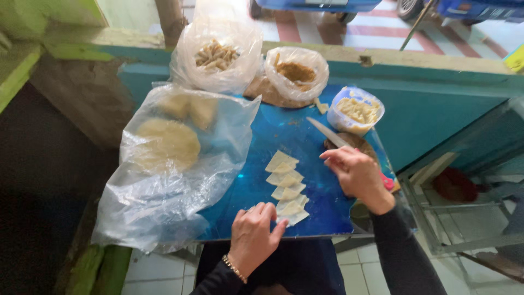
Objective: The person folds small square pastry wrappers into triangles by hand, spooning brown filling from a plastic bag onto each wrapper before folding. The folded pastries are placed in a row on the blue work table, and the person reaches into a container of filling pieces between folds.
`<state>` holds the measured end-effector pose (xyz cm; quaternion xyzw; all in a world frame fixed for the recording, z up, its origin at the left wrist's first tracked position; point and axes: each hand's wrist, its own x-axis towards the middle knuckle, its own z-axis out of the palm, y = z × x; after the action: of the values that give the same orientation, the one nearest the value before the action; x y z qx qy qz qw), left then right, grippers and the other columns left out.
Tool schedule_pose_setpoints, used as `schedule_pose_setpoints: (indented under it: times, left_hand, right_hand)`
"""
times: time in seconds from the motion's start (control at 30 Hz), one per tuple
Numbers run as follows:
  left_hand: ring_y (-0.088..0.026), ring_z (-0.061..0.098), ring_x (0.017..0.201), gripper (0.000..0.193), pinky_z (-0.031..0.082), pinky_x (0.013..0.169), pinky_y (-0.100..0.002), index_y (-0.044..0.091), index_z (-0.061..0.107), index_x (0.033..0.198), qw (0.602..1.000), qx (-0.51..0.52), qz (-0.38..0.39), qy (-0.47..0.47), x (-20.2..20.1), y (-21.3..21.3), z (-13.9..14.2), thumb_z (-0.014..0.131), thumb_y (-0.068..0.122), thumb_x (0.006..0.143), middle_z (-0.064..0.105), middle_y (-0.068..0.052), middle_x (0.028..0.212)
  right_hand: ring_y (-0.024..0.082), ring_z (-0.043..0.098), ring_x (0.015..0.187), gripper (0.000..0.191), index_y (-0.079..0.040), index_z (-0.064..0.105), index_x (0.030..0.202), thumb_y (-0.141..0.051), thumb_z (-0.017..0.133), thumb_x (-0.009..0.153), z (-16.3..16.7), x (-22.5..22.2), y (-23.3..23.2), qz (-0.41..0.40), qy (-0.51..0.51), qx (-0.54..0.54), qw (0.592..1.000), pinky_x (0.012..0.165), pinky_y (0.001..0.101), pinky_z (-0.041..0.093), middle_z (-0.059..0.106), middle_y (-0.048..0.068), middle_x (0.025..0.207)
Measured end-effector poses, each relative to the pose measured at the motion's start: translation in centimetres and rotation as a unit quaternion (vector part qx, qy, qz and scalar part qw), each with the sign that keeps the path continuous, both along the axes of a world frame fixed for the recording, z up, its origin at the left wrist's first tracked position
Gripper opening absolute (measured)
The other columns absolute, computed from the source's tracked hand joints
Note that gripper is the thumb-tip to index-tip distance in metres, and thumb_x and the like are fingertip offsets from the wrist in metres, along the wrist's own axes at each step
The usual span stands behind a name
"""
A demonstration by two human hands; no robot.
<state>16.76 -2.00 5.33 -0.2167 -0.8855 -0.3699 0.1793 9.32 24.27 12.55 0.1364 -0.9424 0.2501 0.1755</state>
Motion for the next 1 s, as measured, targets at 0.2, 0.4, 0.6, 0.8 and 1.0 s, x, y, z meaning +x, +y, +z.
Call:
schedule_pose_setpoints:
  times: [0.2, 0.4, 0.6, 0.8, 1.0]
  left_hand:
    - [-0.026, 0.062, 0.067, 0.025, 0.044, 0.064, -0.04, 0.013, 0.059, 0.073, 1.0, 0.016, 0.002, 0.009, 0.2, -0.3, 0.1, 0.075, 0.027, 0.085, 0.06, -0.003, 0.072]
    - [-0.026, 0.06, 0.059, 0.026, 0.045, 0.061, -0.04, 0.01, 0.061, 0.071, 0.998, 0.047, -0.028, -0.022, 0.1, -1.3, 0.2, 0.076, 0.026, 0.085, 0.06, -0.004, 0.067]
    - [-0.026, 0.061, 0.059, 0.021, 0.047, 0.057, -0.039, 0.01, 0.064, 0.073, 0.993, 0.102, -0.034, -0.045, -0.8, -2.4, 0.2, 0.075, 0.022, 0.086, 0.061, -0.004, 0.068]
    - [-0.025, 0.063, 0.061, 0.018, 0.047, 0.059, -0.039, 0.009, 0.064, 0.073, 0.993, 0.101, -0.055, -0.027, -1.7, -2.7, -0.1, 0.075, 0.018, 0.084, 0.06, -0.004, 0.066]
    - [-0.025, 0.063, 0.065, 0.021, 0.047, 0.061, -0.039, 0.009, 0.062, 0.074, 0.992, 0.087, -0.087, 0.005, -1.5, -2.8, -0.4, 0.075, 0.019, 0.087, 0.062, -0.004, 0.071]
  right_hand:
    - [0.025, 0.071, 0.09, 0.017, -0.017, 0.078, 0.111, -0.015, 0.07, 0.097, 3.1, -4.7, 7.9, -0.103, 0.134, -0.013, 0.986, 0.078, 0.0363, 0.055, 0.073, 0.007, 0.104]
    - [0.032, 0.059, 0.12, 0.027, -0.025, 0.078, 0.116, -0.026, 0.068, 0.091, 2.7, -11.7, 11.1, -0.115, 0.057, 0.142, 0.982, 0.101, 0.046, 0.048, 0.068, 0.006, 0.128]
    - [0.027, 0.037, 0.148, 0.039, -0.039, 0.077, 0.12, -0.024, 0.062, 0.087, 1.7, -20.3, 10.1, -0.145, -0.059, 0.325, 0.933, 0.117, 0.0727, 0.017, 0.048, 0.002, 0.157]
    - [0.028, 0.02, 0.155, 0.05, -0.039, 0.073, 0.126, -0.051, 0.075, 0.077, 1.8, -18.1, 16.2, -0.126, -0.225, 0.355, 0.899, 0.117, 0.0735, 0.004, 0.03, -0.001, 0.167]
    - [0.031, 0.012, 0.156, 0.05, -0.037, 0.075, 0.123, -0.058, 0.073, 0.078, -1.7, -15.2, 16.3, -0.129, -0.164, 0.386, 0.899, 0.116, 0.0749, -0.001, 0.023, 0.001, 0.169]
